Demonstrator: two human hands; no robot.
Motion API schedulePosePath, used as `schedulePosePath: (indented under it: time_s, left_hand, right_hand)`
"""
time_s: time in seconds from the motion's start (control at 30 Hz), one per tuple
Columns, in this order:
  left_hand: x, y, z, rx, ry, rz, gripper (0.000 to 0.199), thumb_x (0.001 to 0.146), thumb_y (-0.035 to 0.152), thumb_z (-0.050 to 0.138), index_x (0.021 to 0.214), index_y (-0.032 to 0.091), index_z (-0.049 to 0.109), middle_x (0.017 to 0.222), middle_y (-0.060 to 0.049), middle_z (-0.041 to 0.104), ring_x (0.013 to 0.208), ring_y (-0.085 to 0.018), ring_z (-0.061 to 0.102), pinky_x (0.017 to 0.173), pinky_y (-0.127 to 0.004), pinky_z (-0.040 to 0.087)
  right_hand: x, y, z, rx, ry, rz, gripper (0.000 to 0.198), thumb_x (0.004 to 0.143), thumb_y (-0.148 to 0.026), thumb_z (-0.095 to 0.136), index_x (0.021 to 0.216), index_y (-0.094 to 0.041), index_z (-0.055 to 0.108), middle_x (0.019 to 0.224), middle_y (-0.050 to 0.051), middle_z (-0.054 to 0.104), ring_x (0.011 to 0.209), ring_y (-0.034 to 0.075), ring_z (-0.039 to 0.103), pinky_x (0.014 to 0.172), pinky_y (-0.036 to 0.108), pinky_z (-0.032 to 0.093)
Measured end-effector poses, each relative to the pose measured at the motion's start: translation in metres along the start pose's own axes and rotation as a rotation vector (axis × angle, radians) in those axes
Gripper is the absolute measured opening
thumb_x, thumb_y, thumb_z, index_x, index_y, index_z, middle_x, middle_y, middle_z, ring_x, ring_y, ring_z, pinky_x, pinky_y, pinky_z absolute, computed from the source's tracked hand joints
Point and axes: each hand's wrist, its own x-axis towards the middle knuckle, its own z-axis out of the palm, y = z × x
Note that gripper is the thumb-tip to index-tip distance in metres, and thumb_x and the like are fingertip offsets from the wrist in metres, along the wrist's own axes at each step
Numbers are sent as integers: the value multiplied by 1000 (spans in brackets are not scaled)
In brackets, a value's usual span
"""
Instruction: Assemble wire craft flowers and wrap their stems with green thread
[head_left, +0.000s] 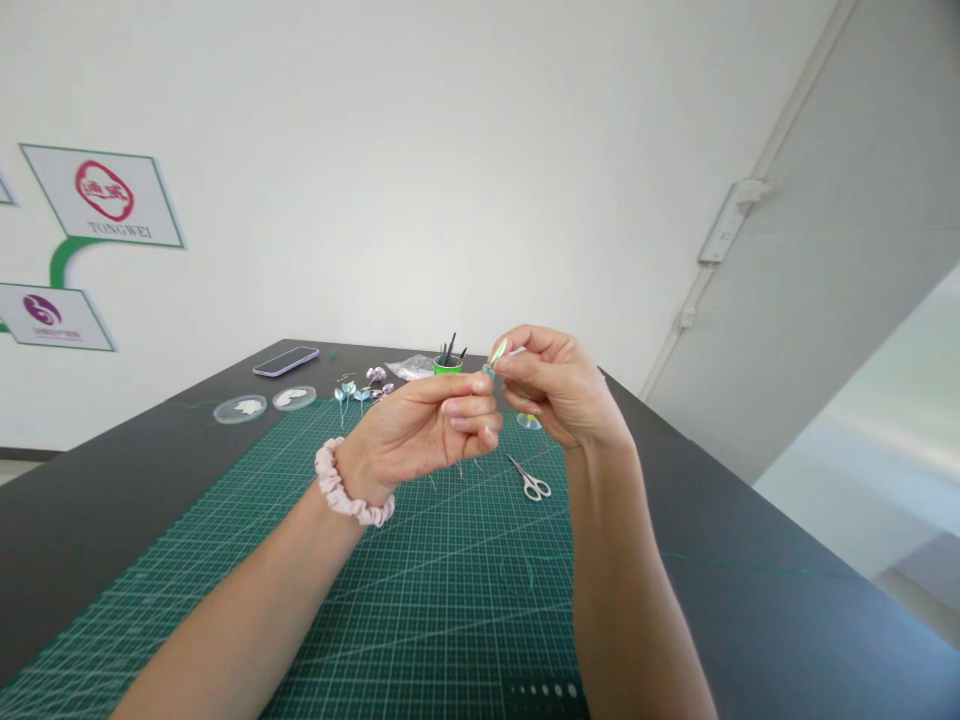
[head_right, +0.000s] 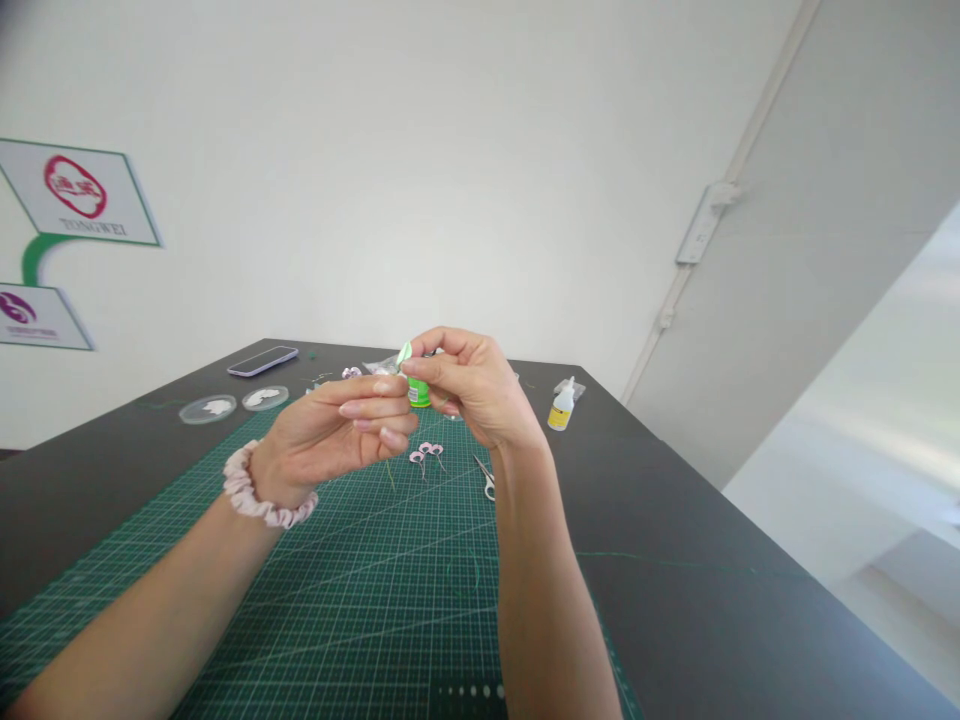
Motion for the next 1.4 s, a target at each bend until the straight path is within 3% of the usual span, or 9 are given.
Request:
schedulePosePath:
  time_s: [0.2, 0.3, 0.5, 0.87, 1.13, 1.4]
  left_hand:
    - [0, 4, -10, 506, 36, 202, 22, 89, 20, 57, 74, 9, 69, 66, -3, 63, 64, -8, 59, 71, -22, 54]
    - [-2, 5, -7, 700, 146, 331, 16, 86, 22, 62, 77, 11, 70, 75, -3, 68, 71, -9, 62, 72, -20, 51]
    - [-4, 1, 4, 979, 386, 546, 2, 78, 15, 68, 77, 15, 67, 69, 1, 68, 67, -9, 63, 70, -22, 50]
    - [-1, -4, 6, 981, 419, 567, 15, 79, 17, 64, 65, 16, 62, 60, 1, 68, 60, -9, 61, 65, -22, 49]
    - [-1, -1, 5, 936, 431, 560, 13, 78, 20, 66, 67, 15, 62, 61, 0, 68, 60, -9, 61, 64, -23, 48]
    - [-4, 1, 5, 983, 443, 538, 12, 78, 21, 67, 68, 15, 64, 63, -1, 69, 62, -11, 61, 68, -26, 48]
  right_hand:
    - [-1, 0, -2, -1, -23, 26, 23, 65, -30, 81, 69, -17, 63, 48, -4, 57, 34, 2, 33, 33, 19, 16]
    - [-1, 0, -2, 6, -7, 26, 23, 64, -30, 82, 68, -17, 63, 45, -6, 54, 33, 1, 30, 32, 19, 15]
    - [2, 0, -2, 17, 6, 24, 20, 65, -27, 81, 67, -17, 64, 44, -9, 48, 34, 0, 28, 33, 19, 16]
    - [2, 1, -2, 0, -18, 43, 18, 68, -27, 79, 71, -16, 64, 41, -10, 43, 33, 0, 25, 33, 19, 16]
    - [2, -1, -3, -66, -16, 92, 14, 68, -25, 77, 71, -15, 68, 48, -5, 55, 36, 2, 34, 33, 19, 19]
    - [-4, -5, -10, -216, 36, 37, 12, 69, -24, 77, 64, -16, 68, 52, -4, 56, 40, 3, 36, 36, 21, 22]
